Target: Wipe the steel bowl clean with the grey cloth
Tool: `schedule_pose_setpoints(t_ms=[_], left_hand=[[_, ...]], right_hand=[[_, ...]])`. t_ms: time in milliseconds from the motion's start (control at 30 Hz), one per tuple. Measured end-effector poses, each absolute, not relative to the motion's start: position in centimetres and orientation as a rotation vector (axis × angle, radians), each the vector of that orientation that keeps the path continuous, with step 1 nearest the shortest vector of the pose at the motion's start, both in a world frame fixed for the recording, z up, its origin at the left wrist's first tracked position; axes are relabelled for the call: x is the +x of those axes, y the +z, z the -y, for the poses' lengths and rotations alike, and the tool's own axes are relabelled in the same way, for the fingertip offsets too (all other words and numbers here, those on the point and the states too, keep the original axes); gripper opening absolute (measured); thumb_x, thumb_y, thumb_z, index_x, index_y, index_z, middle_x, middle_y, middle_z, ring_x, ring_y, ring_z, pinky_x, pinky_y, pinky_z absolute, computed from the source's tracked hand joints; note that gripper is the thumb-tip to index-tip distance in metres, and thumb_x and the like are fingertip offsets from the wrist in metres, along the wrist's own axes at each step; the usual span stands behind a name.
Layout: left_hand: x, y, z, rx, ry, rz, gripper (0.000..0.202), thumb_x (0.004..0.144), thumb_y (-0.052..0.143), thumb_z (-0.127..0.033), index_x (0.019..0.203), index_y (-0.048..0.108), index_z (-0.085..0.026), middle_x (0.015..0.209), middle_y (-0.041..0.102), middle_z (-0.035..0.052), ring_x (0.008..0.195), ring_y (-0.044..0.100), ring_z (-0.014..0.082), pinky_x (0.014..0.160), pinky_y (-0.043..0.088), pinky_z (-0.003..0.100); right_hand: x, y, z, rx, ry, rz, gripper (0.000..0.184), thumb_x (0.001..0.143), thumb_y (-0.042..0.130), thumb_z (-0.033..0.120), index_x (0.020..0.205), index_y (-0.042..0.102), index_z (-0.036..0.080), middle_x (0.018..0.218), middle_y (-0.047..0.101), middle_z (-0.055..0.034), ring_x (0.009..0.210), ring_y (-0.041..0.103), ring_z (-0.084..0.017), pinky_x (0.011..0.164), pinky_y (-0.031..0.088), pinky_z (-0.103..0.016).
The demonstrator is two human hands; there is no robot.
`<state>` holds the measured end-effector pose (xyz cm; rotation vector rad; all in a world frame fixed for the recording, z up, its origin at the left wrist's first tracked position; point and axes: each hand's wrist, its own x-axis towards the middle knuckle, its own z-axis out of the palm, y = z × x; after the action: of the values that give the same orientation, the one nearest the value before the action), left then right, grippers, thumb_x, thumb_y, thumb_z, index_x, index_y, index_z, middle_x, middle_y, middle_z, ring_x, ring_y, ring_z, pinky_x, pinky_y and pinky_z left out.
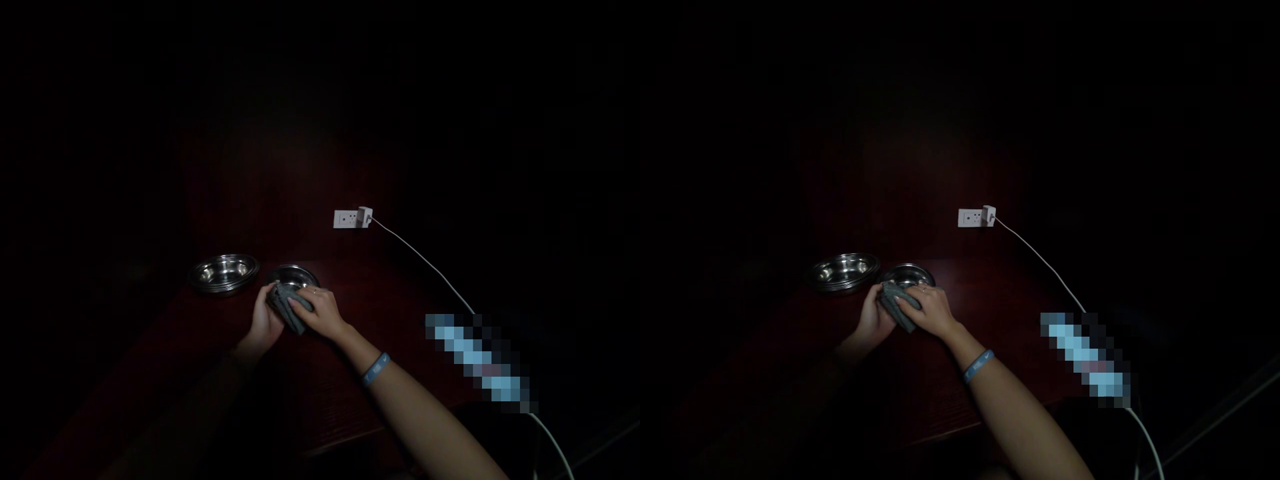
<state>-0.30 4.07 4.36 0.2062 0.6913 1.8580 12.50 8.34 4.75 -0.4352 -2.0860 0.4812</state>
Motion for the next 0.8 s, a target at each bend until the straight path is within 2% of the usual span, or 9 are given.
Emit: schedule_pose_setpoints(t_ms=[167,267,500,633,800], left_hand=[[-0.3,4.1,-4.3,0.264,1.784,-0.747,0.023,0.093,0.049,-0.022,0.087,0.070,-0.016,0.078,0.076,0.0029,0.073,0.071,0.0155,0.079,0.057,0.027],[-0.3,3.7,-4.4,0.275,1.740,-0.773,0.023,0.094,0.049,-0.025,0.091,0.071,-0.016,0.083,0.077,0.0044,0.086,0.073,0.0192,0.087,0.056,0.030],[-0.5,2.8,-4.9,0.279,1.700,-0.831,0.020,0.092,0.053,-0.023,0.092,0.071,-0.014,0.090,0.078,0.0091,0.095,0.073,0.0234,0.092,0.056,0.035],[-0.3,2.6,-5.1,0.315,1.656,-0.831,0.021,0.092,0.053,-0.024,0.097,0.071,-0.014,0.092,0.078,0.0106,0.101,0.073,0.0255,0.095,0.055,0.037],[-0.1,2.6,-5.0,0.347,1.599,-0.832,0.025,0.093,0.051,-0.026,0.103,0.071,-0.015,0.094,0.079,0.0096,0.103,0.072,0.0252,0.097,0.054,0.038]], right_hand=[[11.9,4.5,-8.9,-0.548,0.746,1.697,0.039,0.092,0.050,0.051,0.078,0.069,0.020,0.071,0.065,-0.0006,0.067,0.055,-0.016,0.068,0.045,-0.027],[11.7,4.4,-9.7,-0.582,0.831,1.453,0.042,0.093,0.045,0.054,0.085,0.066,0.019,0.080,0.065,-0.0014,0.074,0.055,-0.016,0.071,0.045,-0.026],[12.3,4.6,-10.9,-0.689,0.591,1.282,0.035,0.097,0.037,0.049,0.088,0.057,0.023,0.093,0.057,-0.0042,0.089,0.052,-0.018,0.087,0.043,-0.032],[12.3,4.6,-10.5,-0.685,0.490,1.404,0.035,0.099,0.034,0.047,0.092,0.059,0.023,0.097,0.056,-0.0060,0.096,0.050,-0.020,0.093,0.040,-0.036],[11.9,4.2,-10.1,-0.705,0.416,1.555,0.033,0.098,0.040,0.045,0.093,0.063,0.022,0.100,0.056,-0.0072,0.099,0.050,-0.022,0.096,0.037,-0.038]])
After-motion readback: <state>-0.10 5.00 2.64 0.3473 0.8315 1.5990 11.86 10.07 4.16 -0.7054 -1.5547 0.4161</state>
